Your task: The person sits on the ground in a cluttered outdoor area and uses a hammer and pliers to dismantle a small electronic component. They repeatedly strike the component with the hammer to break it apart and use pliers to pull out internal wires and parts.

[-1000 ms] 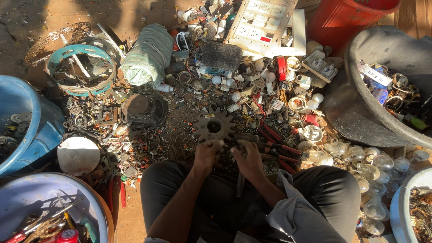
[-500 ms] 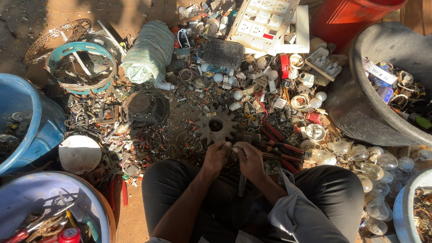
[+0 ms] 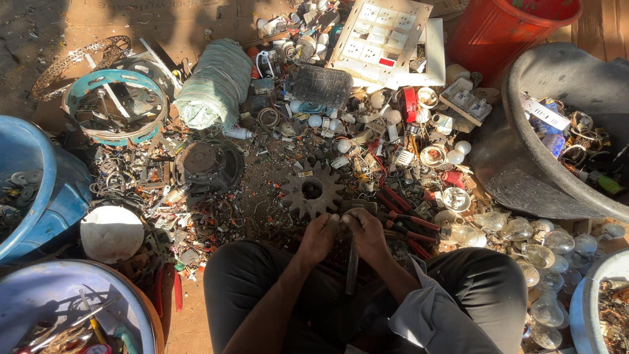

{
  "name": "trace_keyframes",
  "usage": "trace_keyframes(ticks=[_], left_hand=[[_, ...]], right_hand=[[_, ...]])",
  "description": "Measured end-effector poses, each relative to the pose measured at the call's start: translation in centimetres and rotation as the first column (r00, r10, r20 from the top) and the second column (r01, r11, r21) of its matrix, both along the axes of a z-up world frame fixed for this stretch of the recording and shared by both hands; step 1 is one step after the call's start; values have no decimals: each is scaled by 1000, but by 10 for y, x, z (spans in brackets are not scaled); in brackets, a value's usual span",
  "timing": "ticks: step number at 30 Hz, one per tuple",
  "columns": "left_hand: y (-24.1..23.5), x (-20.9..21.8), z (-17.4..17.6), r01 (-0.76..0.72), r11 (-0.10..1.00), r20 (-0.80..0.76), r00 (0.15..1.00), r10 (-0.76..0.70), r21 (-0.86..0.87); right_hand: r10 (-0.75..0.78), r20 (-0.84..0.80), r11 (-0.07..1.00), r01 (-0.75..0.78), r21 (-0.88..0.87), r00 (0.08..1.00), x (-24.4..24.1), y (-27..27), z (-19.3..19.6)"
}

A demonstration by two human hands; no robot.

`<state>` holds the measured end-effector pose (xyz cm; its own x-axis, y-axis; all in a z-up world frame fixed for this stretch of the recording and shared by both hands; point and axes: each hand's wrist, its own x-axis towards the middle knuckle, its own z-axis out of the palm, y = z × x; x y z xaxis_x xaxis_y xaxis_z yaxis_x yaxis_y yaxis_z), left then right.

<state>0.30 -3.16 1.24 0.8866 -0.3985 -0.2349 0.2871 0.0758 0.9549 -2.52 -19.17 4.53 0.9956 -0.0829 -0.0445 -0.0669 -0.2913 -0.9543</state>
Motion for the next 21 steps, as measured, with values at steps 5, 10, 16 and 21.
trace_keyframes(ticks=[5,10,16,21], left_hand=[[16,0,5,79,996,47,996,-78,-28],[4,-9,16,-12,984,-91,996,-4,-177],[-11,-24,28,-115,932,-239,970,32,-342],[-25,-36,43,-135,893,-265,964,19,-428]], right_hand=[[98,-123,981,-75,180,987,7,-3,3],[26,-253,906,84,414,967,0,4,2],[-24,-338,709,255,658,941,-4,-8,-13],[-66,-351,652,307,694,934,4,-40,-22]])
